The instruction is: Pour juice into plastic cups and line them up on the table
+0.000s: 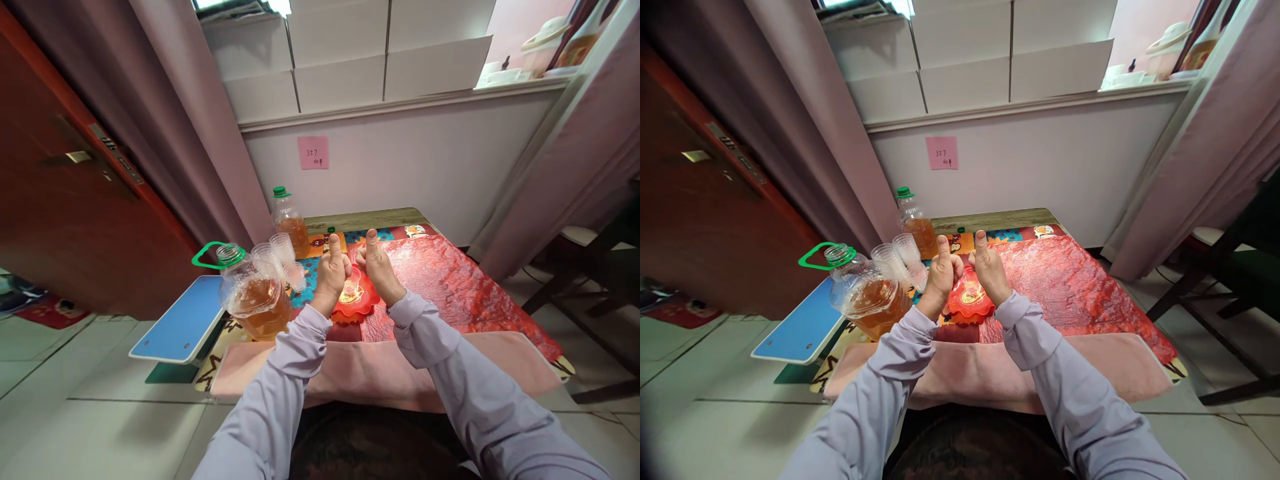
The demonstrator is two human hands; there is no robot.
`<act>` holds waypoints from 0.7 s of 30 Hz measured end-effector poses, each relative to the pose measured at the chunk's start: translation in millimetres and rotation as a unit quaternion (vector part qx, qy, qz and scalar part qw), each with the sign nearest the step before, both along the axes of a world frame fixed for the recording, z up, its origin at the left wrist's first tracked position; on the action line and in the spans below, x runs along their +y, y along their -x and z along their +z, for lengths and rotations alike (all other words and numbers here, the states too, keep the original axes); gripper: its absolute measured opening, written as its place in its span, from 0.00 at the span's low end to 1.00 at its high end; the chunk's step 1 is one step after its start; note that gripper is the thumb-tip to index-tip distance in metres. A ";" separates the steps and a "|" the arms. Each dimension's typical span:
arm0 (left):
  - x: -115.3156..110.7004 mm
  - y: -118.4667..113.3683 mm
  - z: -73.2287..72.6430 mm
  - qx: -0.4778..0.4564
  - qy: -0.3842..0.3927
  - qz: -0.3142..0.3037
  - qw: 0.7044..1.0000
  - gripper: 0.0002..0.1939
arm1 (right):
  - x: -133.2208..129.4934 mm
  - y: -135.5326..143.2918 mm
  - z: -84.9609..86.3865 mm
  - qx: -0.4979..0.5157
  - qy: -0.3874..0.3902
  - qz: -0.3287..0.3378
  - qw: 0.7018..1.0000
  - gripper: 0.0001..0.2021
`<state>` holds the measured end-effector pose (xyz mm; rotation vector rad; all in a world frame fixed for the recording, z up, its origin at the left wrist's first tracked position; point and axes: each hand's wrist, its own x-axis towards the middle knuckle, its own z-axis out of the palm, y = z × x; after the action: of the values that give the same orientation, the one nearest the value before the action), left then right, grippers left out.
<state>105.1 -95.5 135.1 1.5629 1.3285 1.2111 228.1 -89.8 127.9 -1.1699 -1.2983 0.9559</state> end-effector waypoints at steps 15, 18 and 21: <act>-149.6 132.0 -128.8 0.143 -0.083 0.201 0.966 0.12 | -61.8 -56.9 -163.1 0.026 0.003 -0.245 0.969 0.23; -154.0 170.9 -135.6 0.125 -0.151 0.365 0.910 0.18 | -65.9 -54.5 -163.4 -0.012 -0.018 -0.233 0.972 0.20; -137.3 208.3 -129.9 0.055 -0.165 0.377 0.909 0.40 | -70.1 -50.0 -162.0 -0.045 -0.028 -0.218 0.975 0.19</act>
<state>-103.3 -232.7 5.2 1.3762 1.9846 1.9157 278.1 -159.9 -34.1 -1.3924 -1.0673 0.5472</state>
